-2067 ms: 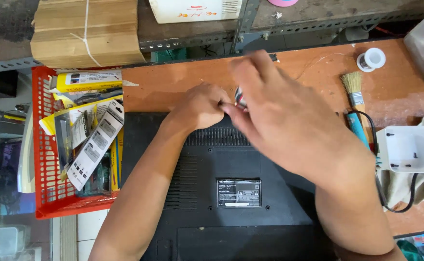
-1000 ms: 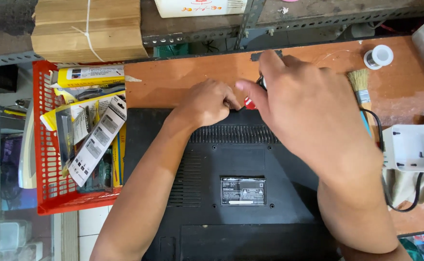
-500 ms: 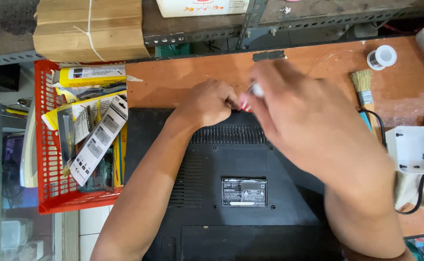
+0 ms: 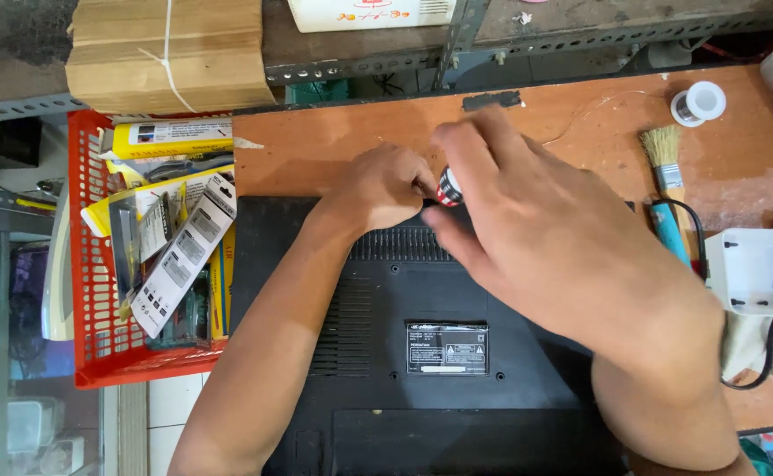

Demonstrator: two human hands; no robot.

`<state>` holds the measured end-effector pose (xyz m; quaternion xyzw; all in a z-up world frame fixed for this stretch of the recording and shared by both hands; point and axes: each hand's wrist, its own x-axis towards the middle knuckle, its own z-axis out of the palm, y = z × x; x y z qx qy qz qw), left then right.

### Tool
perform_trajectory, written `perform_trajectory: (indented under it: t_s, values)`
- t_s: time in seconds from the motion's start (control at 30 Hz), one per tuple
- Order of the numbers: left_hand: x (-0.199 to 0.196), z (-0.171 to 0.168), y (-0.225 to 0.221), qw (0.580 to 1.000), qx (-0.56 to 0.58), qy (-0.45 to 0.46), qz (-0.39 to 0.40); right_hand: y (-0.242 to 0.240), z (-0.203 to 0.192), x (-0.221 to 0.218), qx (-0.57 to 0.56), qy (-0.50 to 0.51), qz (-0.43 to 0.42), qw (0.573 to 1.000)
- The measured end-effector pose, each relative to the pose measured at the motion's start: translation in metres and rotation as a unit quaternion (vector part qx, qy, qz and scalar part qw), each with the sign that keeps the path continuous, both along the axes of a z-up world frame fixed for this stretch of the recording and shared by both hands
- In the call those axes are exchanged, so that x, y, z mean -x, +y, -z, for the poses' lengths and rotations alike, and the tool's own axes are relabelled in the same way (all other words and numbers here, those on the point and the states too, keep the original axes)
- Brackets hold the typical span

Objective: The person is unscrewing the back panel of a monitor and then attaching the base stand.

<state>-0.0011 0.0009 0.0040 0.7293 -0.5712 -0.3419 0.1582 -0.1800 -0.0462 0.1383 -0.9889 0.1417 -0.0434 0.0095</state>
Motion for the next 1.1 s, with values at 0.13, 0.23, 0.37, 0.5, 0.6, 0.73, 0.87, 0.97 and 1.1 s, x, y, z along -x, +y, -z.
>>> perform_trajectory:
  t_s: [0.13,0.23,0.37,0.5,0.6,0.73,0.87,0.97,1.1]
  values:
    - [-0.005,0.025,-0.005,0.999,0.044,-0.007,-0.002,-0.001,0.015,0.002,0.124,-0.044,0.063,0.989]
    - [-0.006,0.03,-0.004,0.998,0.067,-0.006,0.0,-0.007,0.015,0.002,0.137,0.024,0.09,0.986]
    - [0.0,0.007,-0.001,1.0,-0.005,0.001,-0.005,-0.009,-0.004,0.005,-0.165,-0.016,-0.08,0.983]
    - [-0.004,0.02,0.001,0.998,0.056,0.006,0.01,0.002,0.015,-0.003,0.054,-0.006,0.029,0.998]
    - [0.001,-0.004,0.003,1.0,0.023,0.014,0.003,0.003,0.008,-0.001,0.097,0.003,0.06,0.993]
    - [0.002,-0.006,0.005,1.0,-0.011,0.007,-0.01,-0.008,0.005,0.003,-0.041,-0.029,-0.027,0.998]
    - [0.001,-0.004,-0.001,0.999,-0.038,-0.015,-0.009,0.0,0.011,-0.007,-0.008,-0.048,0.05,0.998]
    - [0.0,0.005,-0.002,0.999,-0.034,-0.014,-0.011,0.003,0.013,-0.009,0.023,-0.034,0.074,0.996]
    - [-0.003,0.006,-0.002,1.0,-0.005,-0.007,-0.006,-0.013,0.004,-0.004,-0.085,-0.001,0.053,0.995]
